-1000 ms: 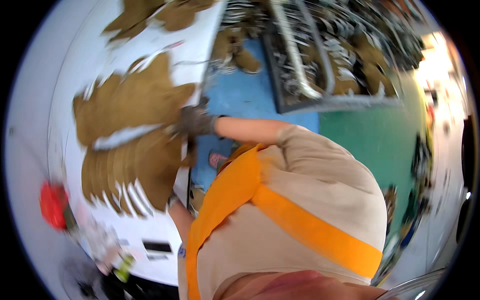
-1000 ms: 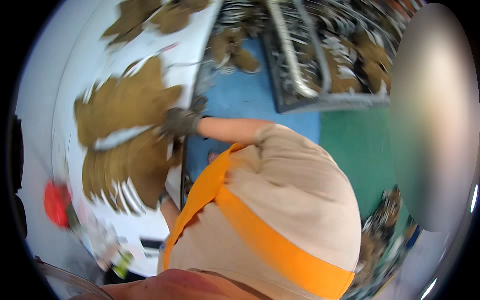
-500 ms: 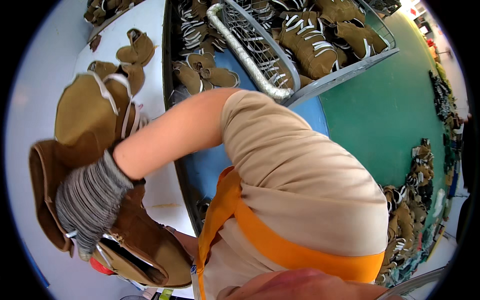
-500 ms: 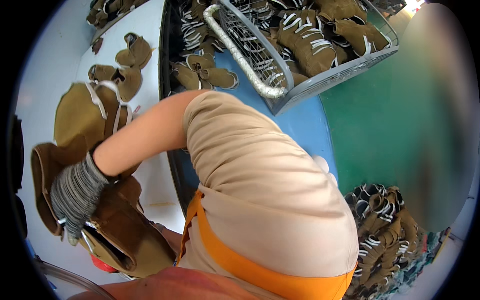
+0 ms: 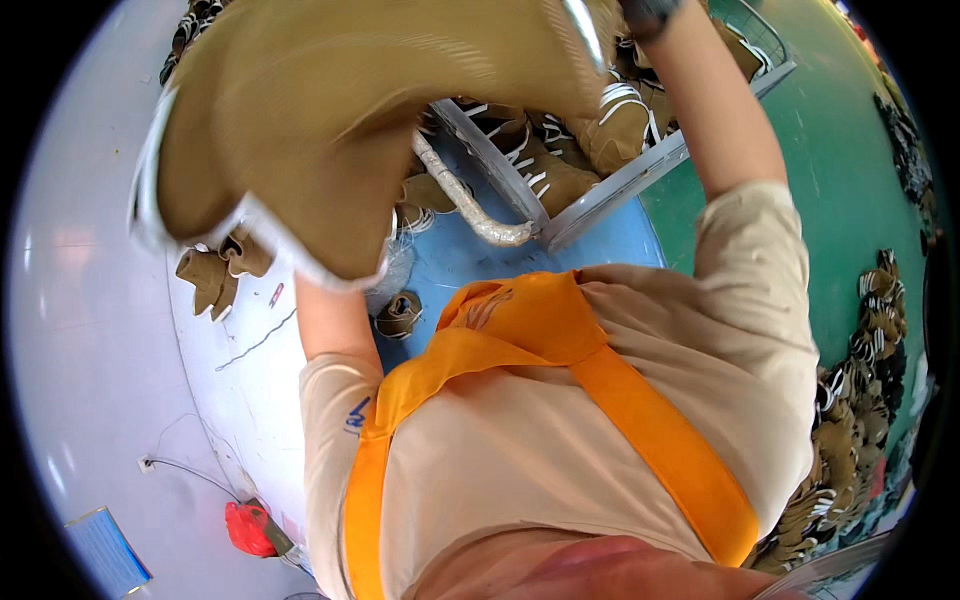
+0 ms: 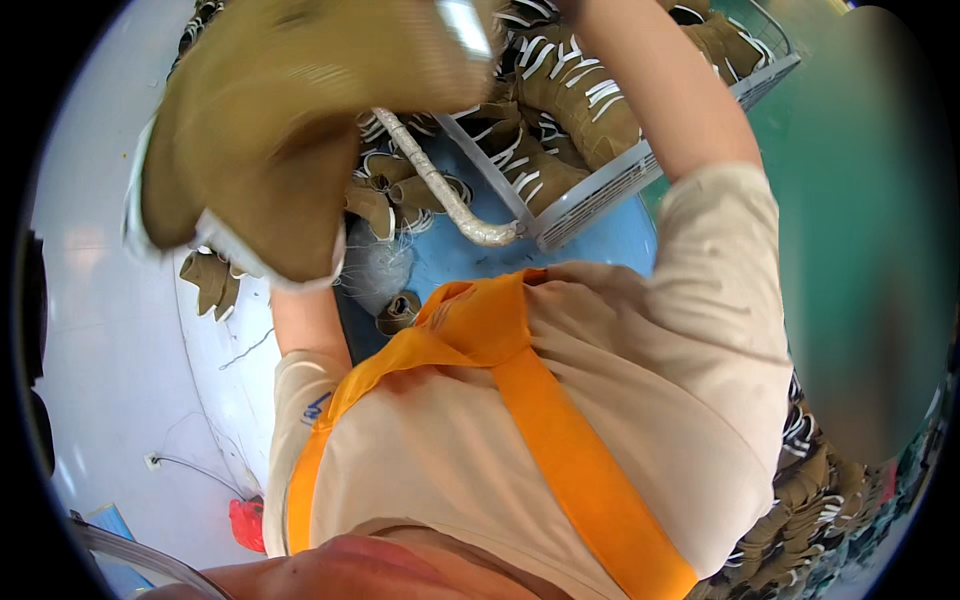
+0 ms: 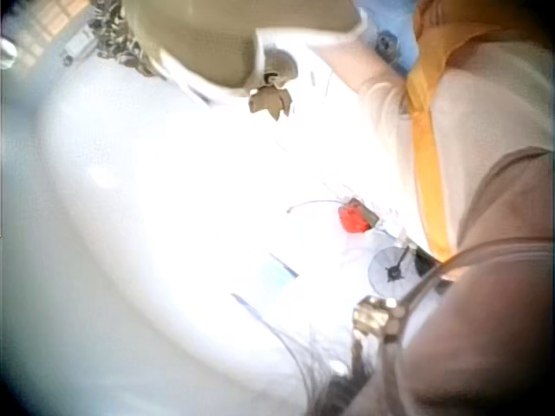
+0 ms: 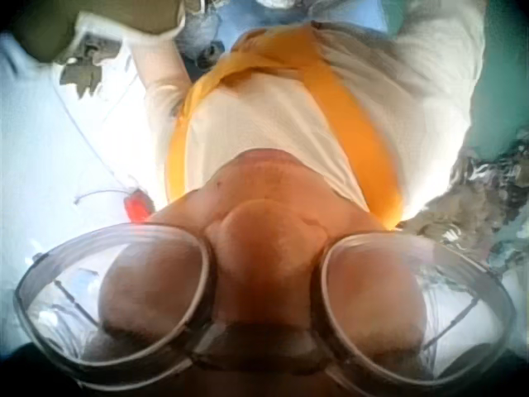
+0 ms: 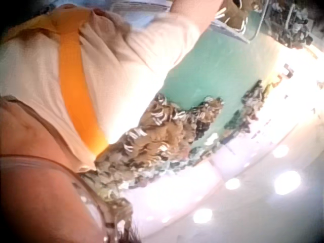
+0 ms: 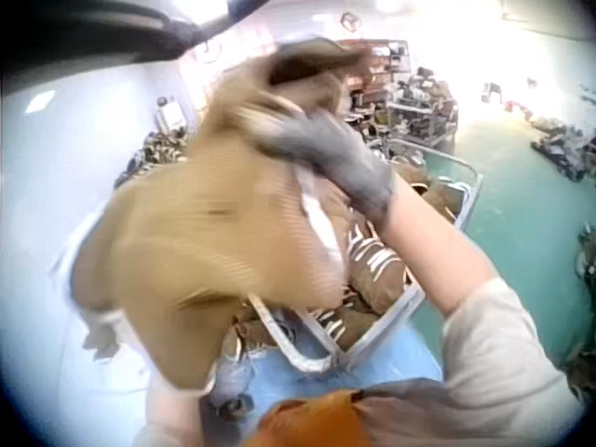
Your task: The person organizes stacks of brown boot upper components on a white table, picking up individual pieces to align them before gathering the stacks and placing them into a nearby storage bin.
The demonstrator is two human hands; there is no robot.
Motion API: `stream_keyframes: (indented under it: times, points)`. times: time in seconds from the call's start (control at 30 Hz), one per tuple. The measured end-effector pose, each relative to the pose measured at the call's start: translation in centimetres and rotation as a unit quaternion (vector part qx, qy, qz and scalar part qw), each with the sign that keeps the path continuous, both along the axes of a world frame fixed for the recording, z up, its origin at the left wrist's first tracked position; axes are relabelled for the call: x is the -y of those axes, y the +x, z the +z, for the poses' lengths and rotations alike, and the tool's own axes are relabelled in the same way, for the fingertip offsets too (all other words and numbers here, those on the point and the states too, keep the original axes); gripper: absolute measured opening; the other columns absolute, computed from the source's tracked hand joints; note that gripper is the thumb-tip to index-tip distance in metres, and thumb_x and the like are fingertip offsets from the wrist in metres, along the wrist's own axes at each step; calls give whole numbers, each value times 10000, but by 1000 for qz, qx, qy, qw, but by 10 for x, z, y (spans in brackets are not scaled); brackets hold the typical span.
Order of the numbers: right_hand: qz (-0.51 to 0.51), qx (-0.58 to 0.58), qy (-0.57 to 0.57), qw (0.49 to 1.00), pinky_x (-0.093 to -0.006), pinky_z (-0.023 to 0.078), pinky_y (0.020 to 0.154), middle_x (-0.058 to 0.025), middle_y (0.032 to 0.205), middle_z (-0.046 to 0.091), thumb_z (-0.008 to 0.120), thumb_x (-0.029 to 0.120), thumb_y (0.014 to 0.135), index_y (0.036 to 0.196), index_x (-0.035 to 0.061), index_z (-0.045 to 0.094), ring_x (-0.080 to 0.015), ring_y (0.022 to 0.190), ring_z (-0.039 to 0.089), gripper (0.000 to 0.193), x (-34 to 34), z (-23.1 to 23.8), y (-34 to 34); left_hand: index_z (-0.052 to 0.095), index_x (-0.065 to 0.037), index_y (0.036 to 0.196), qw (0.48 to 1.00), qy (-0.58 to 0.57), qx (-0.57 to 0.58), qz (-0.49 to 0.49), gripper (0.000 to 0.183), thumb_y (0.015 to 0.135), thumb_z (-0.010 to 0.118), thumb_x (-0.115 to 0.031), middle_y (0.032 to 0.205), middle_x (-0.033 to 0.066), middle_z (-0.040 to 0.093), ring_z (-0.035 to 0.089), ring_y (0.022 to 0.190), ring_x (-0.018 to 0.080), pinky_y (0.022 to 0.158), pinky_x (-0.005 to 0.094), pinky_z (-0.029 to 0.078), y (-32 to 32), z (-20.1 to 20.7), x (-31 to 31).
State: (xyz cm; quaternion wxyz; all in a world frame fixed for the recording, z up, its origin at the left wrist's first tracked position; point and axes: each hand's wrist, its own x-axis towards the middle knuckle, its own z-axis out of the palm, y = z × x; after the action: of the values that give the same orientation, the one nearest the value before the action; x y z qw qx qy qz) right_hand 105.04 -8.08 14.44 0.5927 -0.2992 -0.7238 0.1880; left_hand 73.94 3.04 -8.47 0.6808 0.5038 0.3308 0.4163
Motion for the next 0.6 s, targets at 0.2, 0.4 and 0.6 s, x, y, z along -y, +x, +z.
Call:
stream_keyframes:
  times: [0.2,0.4,0.6]
  points:
    - [-339,-22,-400,851,-323,448,939,-99,1144,651,583,416,938,1195,29,634,-205,1057,598,468,21,-275,148,529,-38,1307,979,-171,-34,-104,469,978,551,-371,1118,52,592,561,1025,191,884,351,456,45,-91,46]
    - [-497,152,-498,694,-363,487,840,-134,1020,689,644,355,902,1104,12,665,-259,939,639,398,75,-462,131,531,-15,1298,937,-303,-11,-174,467,985,556,-360,1079,51,601,575,987,178,853,327,480,35,-136,101]
    - [-206,5,-510,835,-369,481,877,-179,1044,688,654,281,908,1126,28,661,-287,983,641,334,-15,-394,-21,525,1,1306,929,-330,71,-151,477,987,565,-352,1058,55,608,585,961,165,834,303,500,-14,-173,107]
